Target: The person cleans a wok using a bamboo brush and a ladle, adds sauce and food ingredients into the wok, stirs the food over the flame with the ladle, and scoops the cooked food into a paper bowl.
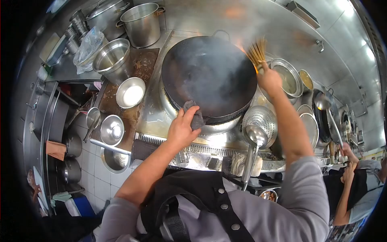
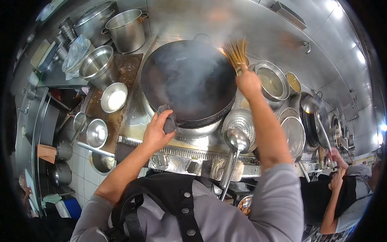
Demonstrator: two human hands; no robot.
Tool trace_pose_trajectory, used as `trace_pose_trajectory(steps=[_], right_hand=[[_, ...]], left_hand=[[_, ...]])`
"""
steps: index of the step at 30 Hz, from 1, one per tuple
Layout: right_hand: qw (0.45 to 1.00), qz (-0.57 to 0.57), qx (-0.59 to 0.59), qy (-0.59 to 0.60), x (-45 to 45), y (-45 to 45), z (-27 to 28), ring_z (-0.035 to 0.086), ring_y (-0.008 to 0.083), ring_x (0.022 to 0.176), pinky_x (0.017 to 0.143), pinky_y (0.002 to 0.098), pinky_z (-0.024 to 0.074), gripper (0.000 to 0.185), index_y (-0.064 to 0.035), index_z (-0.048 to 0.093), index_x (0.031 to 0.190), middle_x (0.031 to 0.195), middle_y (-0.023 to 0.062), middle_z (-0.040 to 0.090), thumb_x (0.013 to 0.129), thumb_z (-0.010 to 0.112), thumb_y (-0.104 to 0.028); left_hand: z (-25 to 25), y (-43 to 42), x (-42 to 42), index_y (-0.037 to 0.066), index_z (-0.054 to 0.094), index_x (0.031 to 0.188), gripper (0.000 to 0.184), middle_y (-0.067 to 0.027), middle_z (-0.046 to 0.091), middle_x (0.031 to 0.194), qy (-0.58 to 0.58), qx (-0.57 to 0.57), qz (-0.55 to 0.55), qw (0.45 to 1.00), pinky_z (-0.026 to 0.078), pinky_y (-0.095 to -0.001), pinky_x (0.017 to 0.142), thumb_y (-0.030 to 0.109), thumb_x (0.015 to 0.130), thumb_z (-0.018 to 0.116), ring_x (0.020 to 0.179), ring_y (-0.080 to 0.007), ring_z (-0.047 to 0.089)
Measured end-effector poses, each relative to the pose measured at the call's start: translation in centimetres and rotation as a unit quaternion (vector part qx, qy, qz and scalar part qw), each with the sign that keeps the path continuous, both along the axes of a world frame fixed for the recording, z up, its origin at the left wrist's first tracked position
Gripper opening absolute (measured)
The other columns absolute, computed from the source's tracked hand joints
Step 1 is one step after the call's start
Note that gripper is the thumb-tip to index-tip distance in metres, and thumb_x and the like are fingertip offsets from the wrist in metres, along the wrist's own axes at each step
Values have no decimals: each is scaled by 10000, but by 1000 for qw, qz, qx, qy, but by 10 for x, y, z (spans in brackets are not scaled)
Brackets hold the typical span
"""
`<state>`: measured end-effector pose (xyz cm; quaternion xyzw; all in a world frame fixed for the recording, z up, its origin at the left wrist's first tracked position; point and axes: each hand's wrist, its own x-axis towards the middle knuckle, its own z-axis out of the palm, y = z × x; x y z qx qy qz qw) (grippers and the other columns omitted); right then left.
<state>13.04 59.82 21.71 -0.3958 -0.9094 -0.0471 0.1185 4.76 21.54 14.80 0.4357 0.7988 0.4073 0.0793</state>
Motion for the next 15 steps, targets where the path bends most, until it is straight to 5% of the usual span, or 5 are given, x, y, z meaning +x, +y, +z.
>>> trace_pose_trajectory(steps=[4, 8, 11, 12, 15], right_hand=[[964, 145, -216, -46, -44, -72, -55, 687, 372, 960, 874, 449, 550, 520, -175, 623, 1272, 1055, 211, 702, 788, 716, -341], [846, 327, -416, -60, 0, -141, -17, 654, 286, 1087, 990, 376, 473, 596, -180, 602, 1348, 1190, 177, 686, 794, 740, -349], [907, 216, -338, -129, 20, -61, 8, 700, 314, 957, 871, 402, 538, 526, -98, 635, 1292, 1094, 188, 717, 813, 732, -293], [974, 99, -59, -194, 20, -44, 10, 691, 365, 967, 864, 451, 535, 465, -101, 641, 1275, 1077, 215, 709, 840, 680, -260], [1000, 2, -29, 8, 18, -72, 53, 680, 386, 991, 869, 477, 517, 521, -110, 588, 1350, 1088, 237, 694, 862, 655, -280]], left_hand=[[-2, -1, 0, 136, 486, 1345, 711, -217, 548, 1246, -15, 11, 4, 1000, 498, -471, 929, 93, 697, 774, 1124, -439, 571], [-10, -4, -6, 150, 468, 1357, 719, -230, 542, 1223, -2, 43, -21, 999, 499, -473, 924, 99, 706, 769, 1096, -442, 580], [-6, -15, -7, 207, 424, 1388, 756, -236, 517, 1137, -26, 24, -32, 999, 519, -500, 835, 135, 716, 765, 958, -452, 606], [-11, -20, -10, 215, 429, 1388, 746, -234, 495, 1166, -31, 52, -49, 997, 521, -499, 832, 133, 726, 764, 978, -455, 601], [-24, -57, -17, 219, 496, 1347, 683, -209, 461, 1192, 6, 119, 4, 993, 519, -478, 858, 132, 733, 784, 983, -417, 597]])
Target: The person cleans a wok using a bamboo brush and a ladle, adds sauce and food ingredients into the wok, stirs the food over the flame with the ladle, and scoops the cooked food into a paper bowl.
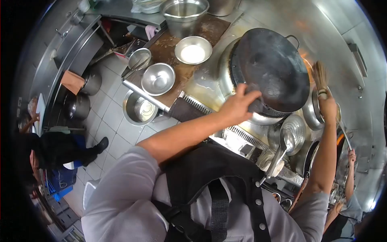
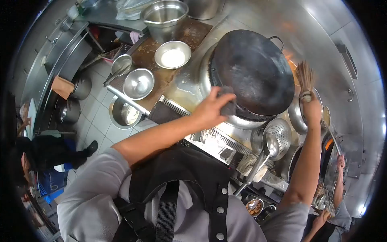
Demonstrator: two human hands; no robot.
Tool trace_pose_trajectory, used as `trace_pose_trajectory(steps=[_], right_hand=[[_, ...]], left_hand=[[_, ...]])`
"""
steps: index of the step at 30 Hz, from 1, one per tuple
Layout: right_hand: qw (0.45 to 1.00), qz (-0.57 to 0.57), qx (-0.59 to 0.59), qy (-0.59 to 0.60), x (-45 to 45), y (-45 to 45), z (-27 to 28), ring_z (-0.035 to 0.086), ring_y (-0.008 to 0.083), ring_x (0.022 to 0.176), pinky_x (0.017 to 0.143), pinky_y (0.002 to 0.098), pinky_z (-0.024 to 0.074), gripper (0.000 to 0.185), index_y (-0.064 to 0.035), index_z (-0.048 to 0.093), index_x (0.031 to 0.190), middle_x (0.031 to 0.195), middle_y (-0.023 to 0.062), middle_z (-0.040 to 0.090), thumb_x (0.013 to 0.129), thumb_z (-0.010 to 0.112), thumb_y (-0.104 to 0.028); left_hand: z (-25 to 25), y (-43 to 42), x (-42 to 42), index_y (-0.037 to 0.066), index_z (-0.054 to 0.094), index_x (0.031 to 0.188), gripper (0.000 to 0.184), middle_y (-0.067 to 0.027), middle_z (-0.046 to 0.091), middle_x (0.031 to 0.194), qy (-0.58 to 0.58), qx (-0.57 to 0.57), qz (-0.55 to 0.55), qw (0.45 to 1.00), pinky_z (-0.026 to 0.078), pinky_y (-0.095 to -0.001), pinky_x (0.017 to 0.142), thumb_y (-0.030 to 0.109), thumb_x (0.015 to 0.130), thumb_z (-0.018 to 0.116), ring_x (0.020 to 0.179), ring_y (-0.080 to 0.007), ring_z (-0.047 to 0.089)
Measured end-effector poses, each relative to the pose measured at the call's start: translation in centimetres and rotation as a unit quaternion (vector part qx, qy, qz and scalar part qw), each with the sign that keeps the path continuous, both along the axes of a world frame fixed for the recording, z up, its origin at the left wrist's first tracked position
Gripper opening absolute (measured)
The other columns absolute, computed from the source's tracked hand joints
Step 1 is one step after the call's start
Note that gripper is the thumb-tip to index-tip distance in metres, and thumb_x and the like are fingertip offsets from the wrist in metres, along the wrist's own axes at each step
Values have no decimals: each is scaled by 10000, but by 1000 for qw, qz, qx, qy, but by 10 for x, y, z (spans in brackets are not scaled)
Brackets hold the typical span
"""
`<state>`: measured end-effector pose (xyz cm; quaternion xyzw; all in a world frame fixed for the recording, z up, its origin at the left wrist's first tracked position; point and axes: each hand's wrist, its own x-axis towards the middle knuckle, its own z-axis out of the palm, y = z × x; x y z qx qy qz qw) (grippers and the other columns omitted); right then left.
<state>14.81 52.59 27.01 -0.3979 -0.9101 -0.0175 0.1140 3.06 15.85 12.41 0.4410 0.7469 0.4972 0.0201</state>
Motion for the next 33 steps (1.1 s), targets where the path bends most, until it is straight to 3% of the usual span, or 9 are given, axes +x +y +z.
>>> trace_pose_trajectory(steps=[6, 10, 15, 23, 26, 28, 29, 31, 33], right_hand=[[950, 229, -211, 20, -28, -216, 23, 654, 382, 1075, 922, 428, 508, 579, -162, 573, 1380, 1129, 254, 675, 830, 739, -232], [929, 264, -180, -185, -59, -310, -30, 670, 390, 987, 898, 463, 525, 521, -162, 588, 1353, 1070, 231, 692, 854, 671, -286], [920, 257, -174, -239, -119, -362, -160, 694, 350, 978, 887, 439, 545, 458, -178, 602, 1322, 1033, 198, 709, 867, 594, -232], [860, 162, -58, -480, 19, -271, -82, 702, 294, 1008, 849, 424, 559, 292, -157, 730, 1134, 1107, 134, 716, 942, 542, -272], [866, 17, -20, -500, 56, -261, -38, 711, 269, 1001, 828, 392, 571, 250, -86, 753, 1035, 1102, 106, 729, 901, 574, -197], [896, 30, -21, -443, 72, -286, 3, 706, 297, 980, 818, 420, 566, 306, -146, 720, 1124, 1021, 119, 738, 873, 578, -250], [917, 24, -38, -397, 73, -309, 15, 704, 306, 972, 810, 423, 567, 336, -161, 697, 1164, 1013, 126, 735, 867, 583, -267], [947, 16, -167, -274, 62, -382, 42, 689, 344, 954, 842, 435, 552, 410, -147, 658, 1218, 1025, 178, 703, 834, 655, -292], [944, 125, -296, -70, 80, -435, 17, 669, 367, 975, 859, 444, 535, 471, -116, 647, 1236, 1061, 182, 684, 820, 744, -317]], left_hand=[[-34, -169, -137, 87, 513, 1359, 632, -251, 594, 1226, -65, -73, 264, 960, 486, -438, 961, 190, 785, 758, 1103, -428, 594], [-63, -213, -165, 75, 513, 1363, 649, -226, 552, 1284, 3, -288, 278, 916, 424, -483, 1021, 242, 789, 764, 1214, -429, 510], [-45, -224, -113, 29, 565, 1250, 495, -190, 564, 1225, 84, -23, 158, 984, 416, -458, 1008, 104, 790, 732, 1165, -398, 519], [-102, -256, -77, 31, 615, 1158, 387, -171, 611, 1155, -108, -85, 34, 990, 485, -424, 925, 121, 805, 745, 1065, -340, 597], [-104, -232, -49, 38, 610, 1174, 341, -153, 627, 1155, -305, -86, -45, 948, 527, -394, 873, 126, 864, 721, 1001, -264, 636], [-80, -209, -25, 43, 591, 1205, 303, -139, 640, 1139, -594, -44, -168, 785, 559, -373, 818, 134, 928, 672, 949, -215, 650], [-53, -201, -15, 43, 591, 1205, 303, -139, 640, 1139, -591, -51, -182, 784, 559, -373, 818, 134, 928, 672, 949, -215, 650], [4, -186, 2, 11, 566, 1213, 282, -140, 652, 1080, -793, -30, -236, 561, 561, -388, 799, 147, 971, 613, 933, -232, 653], [3, -169, 15, -7, 564, 1189, 269, -141, 648, 1044, -774, 1, -223, 592, 561, -404, 792, 158, 978, 596, 916, -248, 653]])
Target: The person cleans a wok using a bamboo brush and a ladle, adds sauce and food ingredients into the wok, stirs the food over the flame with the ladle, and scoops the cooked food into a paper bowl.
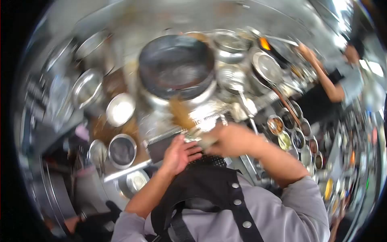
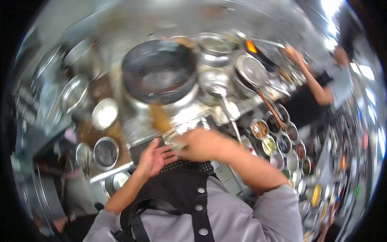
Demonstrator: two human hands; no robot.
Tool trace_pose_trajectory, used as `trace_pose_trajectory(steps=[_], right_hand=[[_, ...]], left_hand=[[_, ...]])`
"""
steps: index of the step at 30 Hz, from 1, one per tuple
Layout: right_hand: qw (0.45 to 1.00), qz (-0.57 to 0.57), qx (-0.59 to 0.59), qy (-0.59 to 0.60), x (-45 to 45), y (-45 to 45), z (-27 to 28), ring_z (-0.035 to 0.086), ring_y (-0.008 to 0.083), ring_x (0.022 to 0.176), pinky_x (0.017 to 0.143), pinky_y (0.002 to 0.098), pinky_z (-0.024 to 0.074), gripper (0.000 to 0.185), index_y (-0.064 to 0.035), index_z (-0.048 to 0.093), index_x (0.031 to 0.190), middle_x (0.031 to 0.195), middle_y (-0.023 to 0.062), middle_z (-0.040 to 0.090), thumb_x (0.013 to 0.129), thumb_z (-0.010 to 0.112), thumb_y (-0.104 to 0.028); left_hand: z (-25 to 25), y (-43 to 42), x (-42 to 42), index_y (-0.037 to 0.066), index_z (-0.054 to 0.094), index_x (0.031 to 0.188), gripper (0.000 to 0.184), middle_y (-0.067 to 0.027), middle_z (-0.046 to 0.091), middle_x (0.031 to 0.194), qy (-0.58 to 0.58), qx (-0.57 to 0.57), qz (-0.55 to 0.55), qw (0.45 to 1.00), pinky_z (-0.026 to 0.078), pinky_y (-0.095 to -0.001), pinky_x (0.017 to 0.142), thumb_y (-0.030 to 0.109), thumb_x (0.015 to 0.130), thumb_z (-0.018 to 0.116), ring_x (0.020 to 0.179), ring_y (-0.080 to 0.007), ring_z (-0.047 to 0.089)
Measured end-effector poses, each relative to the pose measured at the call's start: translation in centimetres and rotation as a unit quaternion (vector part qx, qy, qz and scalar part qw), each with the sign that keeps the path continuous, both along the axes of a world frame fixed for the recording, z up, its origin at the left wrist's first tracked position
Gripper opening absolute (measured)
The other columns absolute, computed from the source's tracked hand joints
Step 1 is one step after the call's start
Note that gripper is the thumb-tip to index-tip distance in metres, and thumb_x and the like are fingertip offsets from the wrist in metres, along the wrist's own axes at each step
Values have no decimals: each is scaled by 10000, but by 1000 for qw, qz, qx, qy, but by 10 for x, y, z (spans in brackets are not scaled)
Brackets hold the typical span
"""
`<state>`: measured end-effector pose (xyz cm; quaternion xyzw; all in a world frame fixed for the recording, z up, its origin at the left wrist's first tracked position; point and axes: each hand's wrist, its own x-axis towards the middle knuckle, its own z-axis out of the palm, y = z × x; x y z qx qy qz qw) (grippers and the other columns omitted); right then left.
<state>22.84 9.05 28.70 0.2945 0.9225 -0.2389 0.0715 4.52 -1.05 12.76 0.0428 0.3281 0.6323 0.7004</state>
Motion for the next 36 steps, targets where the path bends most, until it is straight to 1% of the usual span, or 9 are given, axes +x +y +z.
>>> trace_pose_trajectory(steps=[3, 5, 8, 10, 16, 17, 19, 30, 36], right_hand=[[959, 59, -209, 182, 47, -32, -80, 653, 369, 1038, 908, 425, 517, 463, -96, 620, 1273, 1119, 188, 686, 902, 658, -370], [898, -203, -276, 275, 109, -43, -133, 652, 370, 1043, 902, 418, 516, 445, -88, 625, 1267, 1139, 183, 684, 910, 649, -352], [899, -426, -75, 71, 215, -82, -203, 670, 378, 997, 877, 467, 525, 479, -79, 663, 1168, 1019, 184, 710, 806, 683, -392], [870, -480, -82, 81, 272, -126, -237, 673, 371, 988, 871, 467, 527, 448, -88, 677, 1151, 1022, 182, 712, 797, 685, -362], [828, -528, -132, 133, 335, -241, -277, 651, 392, 1049, 896, 470, 508, 410, -91, 645, 1199, 1091, 206, 692, 852, 653, -310], [826, -525, -146, 145, 341, -254, -283, 649, 398, 1054, 893, 473, 506, 381, -102, 645, 1199, 1089, 214, 690, 871, 622, -296], [818, -528, -145, 177, 356, -276, -295, 650, 415, 1037, 868, 485, 504, 331, -123, 647, 1183, 1064, 223, 688, 909, 544, -278], [661, -707, 3, 253, 537, -453, -217, 674, 346, 982, 900, 440, 529, 366, -57, 675, 1148, 1043, 182, 706, 844, 674, -261], [297, -920, 253, -28, 740, -652, -198, 690, 317, 837, 755, 423, 532, 344, -63, 667, 1147, 895, 164, 711, 832, 677, -202]], left_hand=[[-65, 11, -19, -20, 563, 1089, 212, -137, 618, 925, 44, -54, 56, 996, 565, -448, 765, 163, 983, 570, 843, -289, 652], [-78, 8, -39, -13, 532, 1010, 187, -136, 589, 842, 175, -95, 89, 976, 583, -430, 632, 141, 946, 617, 718, -291, 645], [-97, 15, -84, -60, 481, 1206, 390, -175, 619, 971, 460, -114, 69, 878, 589, -398, 629, 175, 941, 643, 727, -294, 665], [-163, 33, -158, -112, 496, 1286, 530, -252, 632, 1153, 788, -15, -80, 610, 488, -407, 912, 165, 883, 699, 1010, -373, 640], [-83, 77, -25, -102, 490, 1331, 566, -221, 612, 1239, 932, 78, -94, 340, 511, -381, 853, 120, 852, 695, 1004, -302, 628], [-84, 82, 8, -102, 490, 1331, 566, -221, 612, 1239, 932, 95, -101, 335, 511, -381, 853, 120, 852, 695, 1004, -302, 628], [-57, 72, 116, -73, 491, 1349, 548, -190, 592, 1273, 729, 127, -204, 641, 513, -340, 844, 121, 878, 691, 988, -233, 622], [-213, -46, 324, -10, 546, 1323, 490, -136, 617, 1231, 589, 278, -621, 436, 516, -327, 873, 104, 877, 713, 974, -206, 628], [-254, -23, 279, -2, 554, 1317, 471, -123, 622, 1220, 643, 207, -633, 379, 513, -319, 874, 110, 886, 707, 966, -197, 628]])
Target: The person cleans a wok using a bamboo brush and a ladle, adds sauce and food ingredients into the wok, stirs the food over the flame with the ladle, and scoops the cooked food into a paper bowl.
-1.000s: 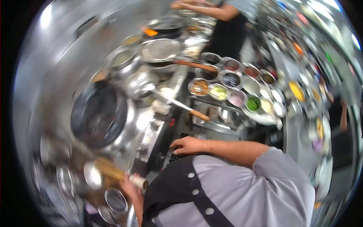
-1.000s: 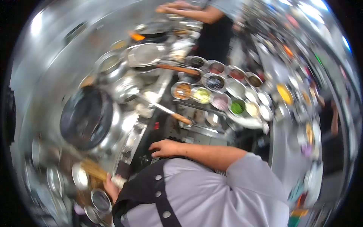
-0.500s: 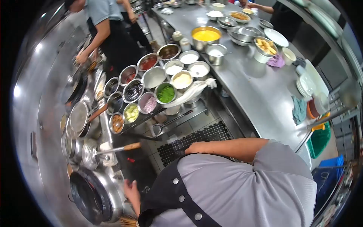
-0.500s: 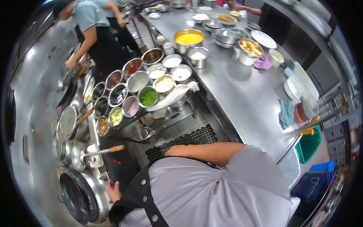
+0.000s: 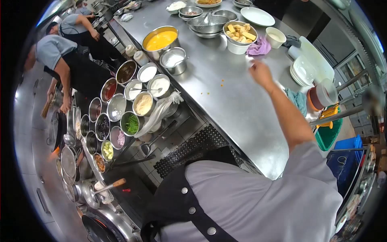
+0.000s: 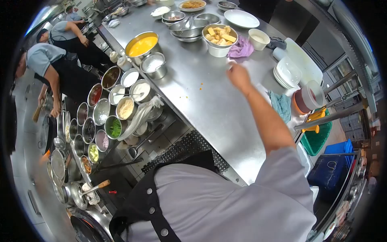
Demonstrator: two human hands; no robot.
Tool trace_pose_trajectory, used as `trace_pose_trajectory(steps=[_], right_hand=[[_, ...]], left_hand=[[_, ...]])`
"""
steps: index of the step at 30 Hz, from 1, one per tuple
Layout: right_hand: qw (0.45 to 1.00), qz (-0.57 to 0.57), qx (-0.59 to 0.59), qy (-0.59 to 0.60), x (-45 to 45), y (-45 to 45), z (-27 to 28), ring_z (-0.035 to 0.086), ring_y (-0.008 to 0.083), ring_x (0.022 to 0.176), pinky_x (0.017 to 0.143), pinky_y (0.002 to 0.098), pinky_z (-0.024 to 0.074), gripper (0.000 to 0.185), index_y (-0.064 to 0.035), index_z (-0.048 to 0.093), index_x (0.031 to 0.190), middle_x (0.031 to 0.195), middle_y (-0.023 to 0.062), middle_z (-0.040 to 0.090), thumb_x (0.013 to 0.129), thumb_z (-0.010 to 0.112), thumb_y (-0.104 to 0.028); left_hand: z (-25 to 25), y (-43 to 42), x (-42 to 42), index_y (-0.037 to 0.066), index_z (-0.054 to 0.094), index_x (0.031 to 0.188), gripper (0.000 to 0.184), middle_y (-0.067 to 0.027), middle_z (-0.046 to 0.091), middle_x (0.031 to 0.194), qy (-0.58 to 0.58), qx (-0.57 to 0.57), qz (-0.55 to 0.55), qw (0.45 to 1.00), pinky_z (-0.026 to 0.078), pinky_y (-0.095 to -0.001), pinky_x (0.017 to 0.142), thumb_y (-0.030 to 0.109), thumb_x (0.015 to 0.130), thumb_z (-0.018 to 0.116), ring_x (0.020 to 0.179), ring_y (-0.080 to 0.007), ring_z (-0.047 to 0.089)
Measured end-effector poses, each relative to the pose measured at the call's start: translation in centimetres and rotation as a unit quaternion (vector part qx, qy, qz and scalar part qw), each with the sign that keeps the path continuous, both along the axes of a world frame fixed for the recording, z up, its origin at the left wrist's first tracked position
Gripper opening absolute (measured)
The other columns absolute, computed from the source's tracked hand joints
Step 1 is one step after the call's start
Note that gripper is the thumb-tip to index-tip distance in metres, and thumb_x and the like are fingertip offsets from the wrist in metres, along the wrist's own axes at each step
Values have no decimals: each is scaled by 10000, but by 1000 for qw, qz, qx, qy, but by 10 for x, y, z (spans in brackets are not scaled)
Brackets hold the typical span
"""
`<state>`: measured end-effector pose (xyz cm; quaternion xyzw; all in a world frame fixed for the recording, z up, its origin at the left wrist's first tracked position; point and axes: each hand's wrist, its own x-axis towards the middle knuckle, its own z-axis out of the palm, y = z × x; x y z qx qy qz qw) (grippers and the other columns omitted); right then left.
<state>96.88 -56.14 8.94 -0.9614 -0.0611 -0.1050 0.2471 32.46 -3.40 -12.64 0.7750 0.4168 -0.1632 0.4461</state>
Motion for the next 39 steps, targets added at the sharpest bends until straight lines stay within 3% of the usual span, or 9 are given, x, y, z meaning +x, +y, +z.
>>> trace_pose_trajectory(steps=[6, 9, 12, 18, 25, 27, 30, 35, 39], right_hand=[[953, -30, -239, -186, 147, -70, -36, 601, 415, 1121, 966, 475, 495, 369, -51, 643, 1194, 1190, 241, 623, 884, 596, -247], [967, -51, -241, 68, 137, -67, -71, 593, 422, 1111, 969, 473, 480, 334, -29, 653, 1171, 1173, 230, 630, 911, 536, -202], [972, 26, -235, -22, 44, -25, -75, 594, 405, 1028, 870, 478, 489, 240, -16, 694, 1002, 1085, 208, 648, 913, 511, -143], [985, 150, -32, -76, -80, 27, -26, 524, 429, 1170, 976, 434, 454, 473, -42, 654, 1206, 1228, 228, 595, 829, 713, -321], [971, 205, -122, -14, -53, 147, -72, 112, 463, 1489, 1180, 628, 22, 926, 34, 351, 1489, 1563, 328, 223, 842, 623, -570], [949, 302, -89, -31, -86, 192, -69, 212, 488, 1455, 1158, 676, 73, 671, 69, 448, 1401, 1523, 306, 338, 893, 511, -365], [866, 490, 32, -92, -110, 222, -98, 605, 326, 826, 806, 448, 476, 102, -73, 673, 802, 790, 114, 633, 782, 607, -149], [896, 371, 237, -48, -120, 174, -25, 621, 356, 887, 804, 437, 497, 156, -80, 693, 920, 885, 148, 662, 774, 656, -120], [982, 149, 63, -102, -72, 90, 2, 612, 403, 854, 792, 448, 496, 229, 10, 646, 1022, 940, 218, 649, 835, 646, -123]], left_hand=[[13, 23, -32, 6, 561, 1310, 452, -111, 627, 1209, 14, 25, 88, 996, 510, -312, 875, 116, 895, 700, 958, -188, 627], [14, 51, -37, 10, 565, 1307, 442, -104, 630, 1204, -75, 2, 132, 988, 508, -308, 876, 119, 899, 696, 954, -184, 627], [12, 72, 8, 16, 576, 1291, 397, -90, 656, 1118, -23, -76, 238, 968, 500, -306, 875, 125, 921, 669, 946, -158, 622], [77, -34, 76, 19, 577, 1288, 390, -79, 677, 1020, -80, 46, -29, 995, 504, -322, 861, 157, 932, 660, 934, -144, 624], [40, -47, 40, 23, 581, 1282, 391, -83, 683, 1007, 8, -1, 15, 1000, 507, -326, 854, 171, 930, 664, 928, -148, 628], [32, -43, 33, 24, 583, 1281, 391, -84, 684, 1004, 16, -8, 31, 999, 508, -327, 852, 175, 929, 665, 926, -150, 629], [12, -26, 12, 25, 584, 1278, 392, -86, 686, 998, 19, -4, 53, 998, 509, -329, 850, 181, 928, 666, 924, -152, 630], [4, -14, -18, 27, 587, 1274, 393, -89, 690, 989, 5, -5, 118, 993, 511, -332, 845, 191, 927, 669, 919, -155, 632], [-12, -15, -63, 29, 590, 1271, 394, -91, 693, 982, -21, -8, 196, 980, 512, -334, 841, 199, 926, 671, 916, -157, 634]])
